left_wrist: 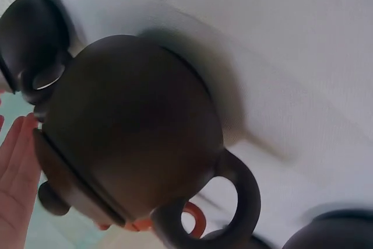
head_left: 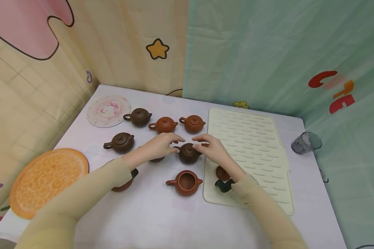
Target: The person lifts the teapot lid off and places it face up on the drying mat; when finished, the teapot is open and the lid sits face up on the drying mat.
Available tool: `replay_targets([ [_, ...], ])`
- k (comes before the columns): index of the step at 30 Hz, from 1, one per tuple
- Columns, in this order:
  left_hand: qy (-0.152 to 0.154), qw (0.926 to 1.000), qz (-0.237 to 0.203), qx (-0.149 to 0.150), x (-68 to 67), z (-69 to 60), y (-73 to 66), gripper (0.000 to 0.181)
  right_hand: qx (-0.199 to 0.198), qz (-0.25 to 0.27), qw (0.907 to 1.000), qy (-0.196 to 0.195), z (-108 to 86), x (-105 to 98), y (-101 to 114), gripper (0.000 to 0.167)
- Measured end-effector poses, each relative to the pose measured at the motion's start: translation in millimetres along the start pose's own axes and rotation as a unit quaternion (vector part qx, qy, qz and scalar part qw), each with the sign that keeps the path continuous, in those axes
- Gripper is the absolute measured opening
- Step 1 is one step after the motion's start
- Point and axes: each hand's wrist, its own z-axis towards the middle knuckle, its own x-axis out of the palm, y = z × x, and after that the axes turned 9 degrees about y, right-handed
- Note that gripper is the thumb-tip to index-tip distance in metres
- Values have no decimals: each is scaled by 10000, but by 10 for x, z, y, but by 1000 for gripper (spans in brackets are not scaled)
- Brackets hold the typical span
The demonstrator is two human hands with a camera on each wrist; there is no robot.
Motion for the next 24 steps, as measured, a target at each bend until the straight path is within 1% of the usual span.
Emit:
replay_targets([
  [4,244,9996,-99,-30,35,99,59,41,-80,-118,9997,215,75,76,11,30],
  [7,302,9995,-58,35,49,138,76,39,-99,-256,9991,320,96,104,11,28],
  [10,293,9995,29,109,58,160,76,36,-87,-373,9986,352,107,119,6,27],
  [12,294,9995,78,107,61,165,74,35,-73,-421,9985,348,117,126,2,26],
  [17,317,9995,61,-16,55,166,72,34,-52,-529,9982,285,141,145,-8,22],
  [24,273,9996,95,47,40,169,86,32,-70,-649,9978,101,151,139,8,16],
])
